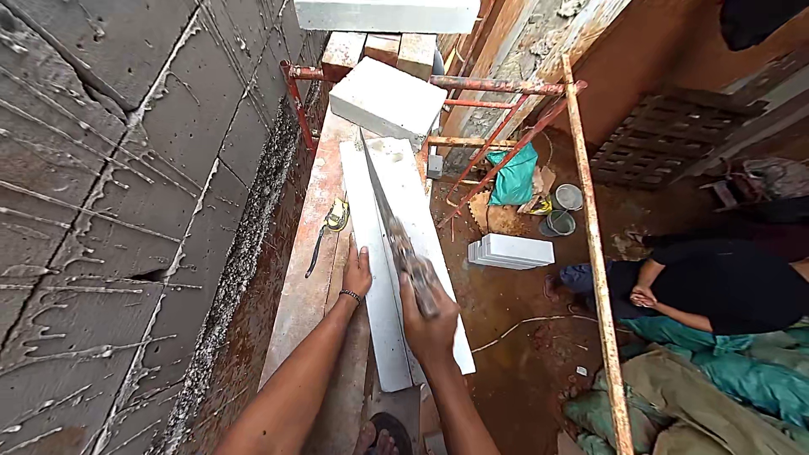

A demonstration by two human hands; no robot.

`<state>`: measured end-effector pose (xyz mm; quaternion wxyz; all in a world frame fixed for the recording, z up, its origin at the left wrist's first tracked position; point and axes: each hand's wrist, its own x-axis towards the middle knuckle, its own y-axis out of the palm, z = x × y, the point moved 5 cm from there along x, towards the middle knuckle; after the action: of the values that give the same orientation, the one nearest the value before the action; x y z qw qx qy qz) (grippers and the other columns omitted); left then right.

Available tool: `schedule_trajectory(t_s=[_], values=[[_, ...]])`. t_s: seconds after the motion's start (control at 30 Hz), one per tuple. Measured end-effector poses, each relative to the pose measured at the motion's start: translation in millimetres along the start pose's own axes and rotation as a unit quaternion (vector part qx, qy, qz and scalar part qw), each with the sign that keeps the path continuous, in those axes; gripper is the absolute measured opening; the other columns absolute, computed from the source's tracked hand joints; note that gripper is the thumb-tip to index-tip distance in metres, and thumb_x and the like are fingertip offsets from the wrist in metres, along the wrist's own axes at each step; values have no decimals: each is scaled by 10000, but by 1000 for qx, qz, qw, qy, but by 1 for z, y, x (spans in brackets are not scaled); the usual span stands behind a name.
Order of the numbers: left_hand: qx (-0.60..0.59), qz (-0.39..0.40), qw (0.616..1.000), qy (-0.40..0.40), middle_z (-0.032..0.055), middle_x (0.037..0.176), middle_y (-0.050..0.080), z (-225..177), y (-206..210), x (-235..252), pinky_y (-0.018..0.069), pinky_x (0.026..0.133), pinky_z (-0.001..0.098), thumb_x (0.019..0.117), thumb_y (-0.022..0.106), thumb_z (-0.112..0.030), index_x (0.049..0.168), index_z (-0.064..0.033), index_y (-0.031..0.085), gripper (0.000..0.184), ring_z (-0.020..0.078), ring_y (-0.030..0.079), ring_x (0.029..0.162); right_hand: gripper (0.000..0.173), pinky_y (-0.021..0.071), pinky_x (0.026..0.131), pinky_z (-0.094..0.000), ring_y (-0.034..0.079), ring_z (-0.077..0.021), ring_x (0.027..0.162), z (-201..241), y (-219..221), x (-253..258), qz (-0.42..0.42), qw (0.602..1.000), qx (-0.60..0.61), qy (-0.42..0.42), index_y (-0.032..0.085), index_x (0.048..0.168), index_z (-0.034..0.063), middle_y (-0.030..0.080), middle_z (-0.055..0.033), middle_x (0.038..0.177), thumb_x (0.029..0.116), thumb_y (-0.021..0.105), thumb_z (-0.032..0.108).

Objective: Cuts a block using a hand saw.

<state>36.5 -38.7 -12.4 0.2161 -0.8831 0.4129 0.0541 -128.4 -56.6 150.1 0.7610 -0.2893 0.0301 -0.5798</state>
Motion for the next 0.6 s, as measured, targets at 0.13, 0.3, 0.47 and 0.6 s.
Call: schedule_trajectory(t_s=[0.13,0.3,0.47,0.6], values=[[-30,-14,999,-7,213,1675,243,-2,1,0,239,1266,385,1133,295,-249,1638,-19,102,588,254,309,1540,365,603,709,-208,715,-21,747,4,4,13,-24,1000,11,-4,697,1165,-92,765,-79,874,931,671,186],[0,1,1000,-10,187,1663,296,0,0,-2,273,1250,418,1133,301,-278,1650,-63,88,599,258,355,1518,416,606,702,-283,709,-67,739,-10,23,32,11,999,19,33,661,1313,8,764,-48,906,969,672,242],[-26,-9,1000,-11,211,1679,232,-2,2,-3,238,1266,389,1132,295,-256,1641,-28,84,597,254,300,1545,386,612,801,-183,736,-13,858,11,-12,-17,-21,1000,4,-20,676,1186,-127,779,-106,978,943,666,173],[0,7,1000,-17,187,1663,296,-1,0,-5,260,1262,400,1126,333,-255,1646,-49,91,609,247,345,1524,418,605,661,-367,712,-145,706,-12,63,50,-13,999,22,43,656,1312,1,750,-90,863,960,674,226]])
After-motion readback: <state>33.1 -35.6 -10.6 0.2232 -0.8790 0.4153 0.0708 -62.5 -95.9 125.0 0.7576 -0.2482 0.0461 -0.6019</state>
